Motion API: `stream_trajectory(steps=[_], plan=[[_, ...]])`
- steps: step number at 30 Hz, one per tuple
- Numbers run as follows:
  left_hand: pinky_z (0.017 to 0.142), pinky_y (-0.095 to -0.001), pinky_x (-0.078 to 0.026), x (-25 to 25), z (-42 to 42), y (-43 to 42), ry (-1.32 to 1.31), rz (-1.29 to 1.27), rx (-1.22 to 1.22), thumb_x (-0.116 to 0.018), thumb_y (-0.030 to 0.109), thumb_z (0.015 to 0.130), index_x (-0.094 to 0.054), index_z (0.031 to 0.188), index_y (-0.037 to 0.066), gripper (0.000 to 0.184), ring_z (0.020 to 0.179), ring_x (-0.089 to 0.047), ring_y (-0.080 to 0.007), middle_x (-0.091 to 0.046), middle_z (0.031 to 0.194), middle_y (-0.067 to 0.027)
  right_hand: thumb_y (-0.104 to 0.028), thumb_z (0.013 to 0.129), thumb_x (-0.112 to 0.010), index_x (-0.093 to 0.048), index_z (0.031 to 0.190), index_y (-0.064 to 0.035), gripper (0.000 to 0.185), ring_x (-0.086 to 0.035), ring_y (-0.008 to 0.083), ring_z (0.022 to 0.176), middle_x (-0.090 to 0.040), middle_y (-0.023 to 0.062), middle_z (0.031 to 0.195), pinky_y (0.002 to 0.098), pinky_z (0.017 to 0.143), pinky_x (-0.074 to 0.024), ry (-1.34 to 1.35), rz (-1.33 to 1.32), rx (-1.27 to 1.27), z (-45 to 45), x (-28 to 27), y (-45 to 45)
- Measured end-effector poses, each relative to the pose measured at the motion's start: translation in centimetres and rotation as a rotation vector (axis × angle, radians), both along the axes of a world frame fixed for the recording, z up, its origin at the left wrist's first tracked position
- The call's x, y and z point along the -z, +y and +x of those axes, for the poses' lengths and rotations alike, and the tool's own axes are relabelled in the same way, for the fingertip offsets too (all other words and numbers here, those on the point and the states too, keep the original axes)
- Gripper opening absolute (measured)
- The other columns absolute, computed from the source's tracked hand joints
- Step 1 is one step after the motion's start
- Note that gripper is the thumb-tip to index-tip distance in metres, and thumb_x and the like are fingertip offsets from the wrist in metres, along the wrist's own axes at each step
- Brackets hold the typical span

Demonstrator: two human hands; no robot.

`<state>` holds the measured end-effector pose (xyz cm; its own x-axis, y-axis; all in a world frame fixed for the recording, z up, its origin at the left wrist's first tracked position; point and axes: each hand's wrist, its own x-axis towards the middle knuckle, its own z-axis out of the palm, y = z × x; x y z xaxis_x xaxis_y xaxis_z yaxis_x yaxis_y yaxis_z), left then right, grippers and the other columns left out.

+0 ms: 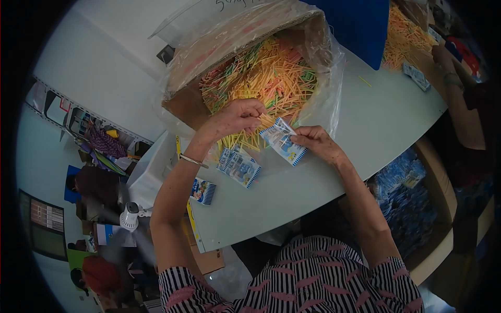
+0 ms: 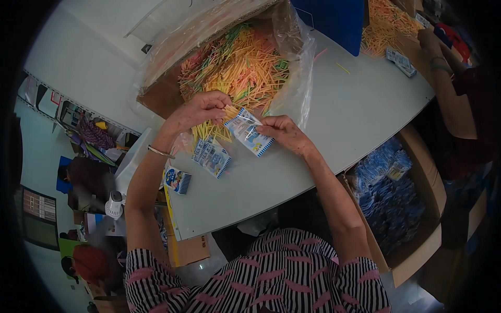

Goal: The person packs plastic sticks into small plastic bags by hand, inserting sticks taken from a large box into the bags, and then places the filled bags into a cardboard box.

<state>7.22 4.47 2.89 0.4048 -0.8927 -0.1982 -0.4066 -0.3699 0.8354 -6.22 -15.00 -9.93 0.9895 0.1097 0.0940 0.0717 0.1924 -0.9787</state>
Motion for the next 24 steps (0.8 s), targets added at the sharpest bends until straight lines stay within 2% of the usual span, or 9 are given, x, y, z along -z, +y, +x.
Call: stream_trajectory(steps=[4,6,13,16,19,21,22,24], plan=[[0.066,-0.0214,-0.047,-0.9,-1.2,-0.2,-0.109,-0.008,-0.099,-0.058,0.003,0.084,-0.054,0.1,-0.001,0.017,0.074,-0.056,-0.0075,-0.058,0.084,-0.0037,-0.017,0.089,-0.058,-0.066,0.096,-0.0008,0.02,-0.053,0.0031,0.074,-0.064,-0.0011,0.081,0.0195,0.071,-0.0432,0.001,0.014,0.035,-0.4,-0.4,0.2],[0.068,-0.0208,-0.045,-1.2,-1.0,-0.3,-0.35,-0.054,-0.025,-0.057,0.001,0.083,-0.055,0.095,-0.002,0.012,0.075,-0.054,-0.0069,-0.057,0.082,-0.0023,-0.019,0.088,-0.058,-0.067,0.094,-0.0015,0.02,-0.053,0.0031,0.074,-0.064,-0.0007,0.08,0.0197,0.071,-0.0428,-0.003,0.036,0.05,-0.5,-0.5,0.2],[0.065,-0.0197,-0.042,-4.1,1.0,1.6,-0.394,-0.072,-0.076,-0.058,0.002,0.084,-0.055,0.092,-0.001,0.009,0.073,-0.049,-0.0039,-0.055,0.079,0.0005,-0.021,0.089,-0.058,-0.067,0.094,-0.0011,0.022,-0.053,0.0034,0.074,-0.064,-0.0009,0.079,0.02,0.072,-0.043,-0.046,0.022,0.087,-0.7,-0.6,-0.1],[0.064,-0.021,-0.042,-3.7,2.7,2.5,-0.527,0.022,-0.127,-0.057,0.004,0.085,-0.056,0.093,-0.001,0.009,0.072,-0.048,-0.0049,-0.055,0.079,0.0014,-0.021,0.089,-0.058,-0.067,0.094,-0.0013,0.022,-0.053,0.0035,0.074,-0.064,-0.001,0.078,0.0201,0.072,-0.0429,-0.043,0.028,0.116,-0.9,-0.8,0.0],[0.072,-0.0224,-0.044,-2.5,2.6,2.4,-0.501,0.086,0.015,-0.054,0.012,0.09,-0.057,0.1,-0.001,0.017,0.08,-0.052,-0.0073,-0.059,0.088,-0.0007,-0.022,0.089,-0.058,-0.067,0.094,-0.0015,0.023,-0.053,0.0036,0.073,-0.063,-0.0012,0.078,0.0202,0.071,-0.0427,-0.054,0.046,0.137,-0.8,-0.9,0.1],[0.083,-0.0239,-0.042,-0.5,0.7,1.5,-0.322,-0.077,-0.146,-0.048,0.021,0.094,-0.055,0.114,0.0,0.029,0.094,-0.052,-0.0101,-0.059,0.103,-0.004,-0.023,0.089,-0.058,-0.066,0.095,-0.0017,0.024,-0.053,0.0039,0.073,-0.063,-0.0017,0.078,0.0205,0.071,-0.0429,-0.065,0.033,0.144,-0.8,-0.7,0.2],[0.083,-0.0239,-0.042,0.2,-0.3,0.9,-0.32,-0.076,-0.146,-0.048,0.021,0.094,-0.055,0.114,0.0,0.029,0.094,-0.052,-0.0101,-0.059,0.103,-0.004,-0.023,0.089,-0.058,-0.066,0.095,-0.0017,0.024,-0.053,0.0039,0.073,-0.063,-0.0017,0.078,0.0205,0.071,-0.0429,-0.063,0.033,0.144,-0.9,-0.8,0.3],[0.092,-0.0244,-0.038,1.2,-1.8,-0.3,0.003,-0.247,-0.174,-0.041,0.025,0.097,-0.05,0.123,0.002,0.036,0.107,-0.048,-0.0111,-0.055,0.115,-0.0057,-0.024,0.089,-0.058,-0.066,0.097,-0.0017,0.025,-0.053,0.0038,0.074,-0.063,-0.0018,0.079,0.02,0.072,-0.0423,-0.032,0.052,0.137,-1.0,-1.2,0.4]])
